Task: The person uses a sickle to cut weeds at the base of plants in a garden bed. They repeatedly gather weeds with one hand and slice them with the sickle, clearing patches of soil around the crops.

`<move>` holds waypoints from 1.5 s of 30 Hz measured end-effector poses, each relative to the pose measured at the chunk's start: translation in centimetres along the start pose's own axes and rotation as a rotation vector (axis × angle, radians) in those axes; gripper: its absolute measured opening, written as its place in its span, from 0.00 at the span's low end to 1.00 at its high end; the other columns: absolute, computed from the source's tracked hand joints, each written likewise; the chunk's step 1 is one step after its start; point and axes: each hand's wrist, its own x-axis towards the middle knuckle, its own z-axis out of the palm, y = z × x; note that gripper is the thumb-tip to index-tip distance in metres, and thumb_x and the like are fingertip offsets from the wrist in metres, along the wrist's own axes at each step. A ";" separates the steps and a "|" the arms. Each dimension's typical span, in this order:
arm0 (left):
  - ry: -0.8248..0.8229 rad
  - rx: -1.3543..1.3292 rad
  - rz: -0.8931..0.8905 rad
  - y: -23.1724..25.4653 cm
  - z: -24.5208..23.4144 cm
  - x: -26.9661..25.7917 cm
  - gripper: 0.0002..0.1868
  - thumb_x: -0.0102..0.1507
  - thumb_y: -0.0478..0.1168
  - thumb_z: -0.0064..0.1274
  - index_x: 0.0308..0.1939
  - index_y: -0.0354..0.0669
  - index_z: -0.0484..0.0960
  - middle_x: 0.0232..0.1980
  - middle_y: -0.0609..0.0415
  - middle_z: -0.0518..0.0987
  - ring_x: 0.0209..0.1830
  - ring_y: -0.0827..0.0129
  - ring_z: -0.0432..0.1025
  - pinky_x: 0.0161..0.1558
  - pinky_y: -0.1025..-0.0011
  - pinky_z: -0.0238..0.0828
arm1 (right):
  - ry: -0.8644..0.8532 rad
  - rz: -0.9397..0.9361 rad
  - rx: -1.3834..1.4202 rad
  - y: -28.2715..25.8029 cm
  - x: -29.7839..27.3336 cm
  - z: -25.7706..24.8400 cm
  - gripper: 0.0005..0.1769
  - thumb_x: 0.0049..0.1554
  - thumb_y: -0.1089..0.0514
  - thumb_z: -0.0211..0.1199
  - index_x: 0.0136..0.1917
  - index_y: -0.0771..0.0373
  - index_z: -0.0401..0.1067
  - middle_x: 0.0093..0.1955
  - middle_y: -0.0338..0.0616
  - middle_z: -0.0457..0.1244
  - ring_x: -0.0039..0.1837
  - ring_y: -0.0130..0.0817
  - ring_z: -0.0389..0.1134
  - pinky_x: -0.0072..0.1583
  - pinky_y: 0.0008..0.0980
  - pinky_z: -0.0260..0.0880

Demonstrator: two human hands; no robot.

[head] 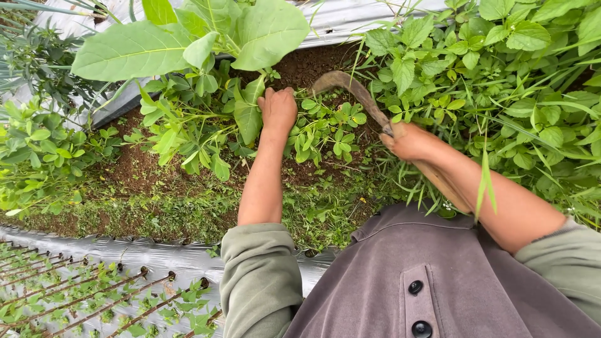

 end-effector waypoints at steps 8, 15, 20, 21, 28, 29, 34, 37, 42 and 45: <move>0.017 -0.042 -0.041 -0.8 0.9 0.0 0.16 0.69 0.36 0.33 0.44 0.48 0.80 0.37 0.53 0.81 0.52 0.56 0.67 0.48 0.51 0.63 | 0.183 -0.055 0.143 -0.6 0.2 0.9 0.20 0.62 0.54 0.52 0.42 0.78 0.68 0.26 0.61 0.62 0.29 0.52 0.68 0.34 0.46 0.70; 0.061 -0.076 -0.019 -0.7 0.5 -1.0 0.15 0.68 0.34 0.34 0.40 0.49 0.80 0.35 0.53 0.79 0.51 0.57 0.67 0.48 0.52 0.63 | 0.065 -0.094 0.216 -1.5 3.1 1.6 0.16 0.64 0.59 0.47 0.50 0.79 0.65 0.25 0.49 0.59 0.24 0.38 0.62 0.27 0.35 0.66; 0.073 -0.066 -0.044 -1.6 1.6 -0.6 0.14 0.69 0.36 0.35 0.41 0.53 0.79 0.37 0.53 0.79 0.53 0.57 0.66 0.51 0.48 0.63 | 0.047 -0.010 0.166 -3.9 -3.3 -1.3 0.15 0.63 0.56 0.47 0.45 0.72 0.65 0.25 0.51 0.60 0.25 0.41 0.64 0.27 0.38 0.67; 0.088 -0.091 -0.065 -1.7 2.3 0.1 0.13 0.69 0.36 0.35 0.42 0.52 0.78 0.38 0.52 0.79 0.53 0.56 0.66 0.52 0.46 0.64 | 0.052 0.018 0.230 -3.5 -3.8 -1.6 0.15 0.66 0.57 0.46 0.44 0.69 0.65 0.25 0.47 0.58 0.24 0.37 0.62 0.26 0.33 0.66; 0.142 -0.217 -0.112 -0.4 -3.9 0.9 0.12 0.70 0.29 0.37 0.42 0.47 0.77 0.35 0.53 0.74 0.50 0.57 0.65 0.51 0.51 0.65 | 0.081 -0.035 0.203 -1.7 -2.3 0.4 0.15 0.69 0.58 0.48 0.49 0.74 0.66 0.30 0.48 0.59 0.27 0.39 0.63 0.29 0.34 0.68; 0.199 -0.359 -0.185 -0.9 -4.6 0.8 0.15 0.67 0.25 0.40 0.53 0.41 0.76 0.41 0.49 0.76 0.48 0.59 0.70 0.48 0.61 0.74 | 0.067 0.030 0.233 -2.1 -3.0 -0.1 0.14 0.71 0.56 0.46 0.44 0.65 0.60 0.31 0.42 0.56 0.28 0.34 0.59 0.28 0.31 0.66; 0.224 -0.626 -0.273 -2.8 -10.0 -5.1 0.09 0.71 0.37 0.41 0.40 0.45 0.78 0.48 0.50 0.78 0.52 0.62 0.73 0.61 0.53 0.72 | 0.106 0.261 0.146 -3.8 -6.8 -1.9 0.24 0.70 0.44 0.50 0.66 0.66 0.64 0.38 0.50 0.62 0.37 0.42 0.66 0.42 0.45 0.73; 0.207 -0.580 -0.277 -4.5 -11.0 -11.4 0.08 0.73 0.37 0.40 0.42 0.44 0.74 0.43 0.53 0.75 0.39 0.67 0.69 0.44 0.69 0.72 | 0.155 0.217 0.185 -2.6 -7.6 -1.6 0.17 0.71 0.46 0.52 0.48 0.62 0.64 0.36 0.48 0.61 0.35 0.40 0.64 0.36 0.41 0.68; -0.506 -0.510 -0.543 -6.3 -9.3 -24.4 0.20 0.78 0.41 0.35 0.38 0.39 0.80 0.30 0.57 0.77 0.26 0.75 0.68 0.29 0.81 0.74 | 0.222 0.194 0.177 -3.4 -9.6 -1.5 0.16 0.70 0.48 0.52 0.52 0.63 0.65 0.34 0.49 0.62 0.36 0.41 0.66 0.40 0.45 0.71; -0.654 -0.382 -0.631 -8.3 -2.6 -31.4 0.18 0.76 0.45 0.35 0.54 0.36 0.79 0.52 0.43 0.83 0.48 0.57 0.80 0.54 0.58 0.82 | 0.321 0.148 0.201 -1.1 -9.1 -0.3 0.14 0.67 0.48 0.56 0.51 0.61 0.63 0.36 0.48 0.62 0.33 0.40 0.65 0.38 0.43 0.65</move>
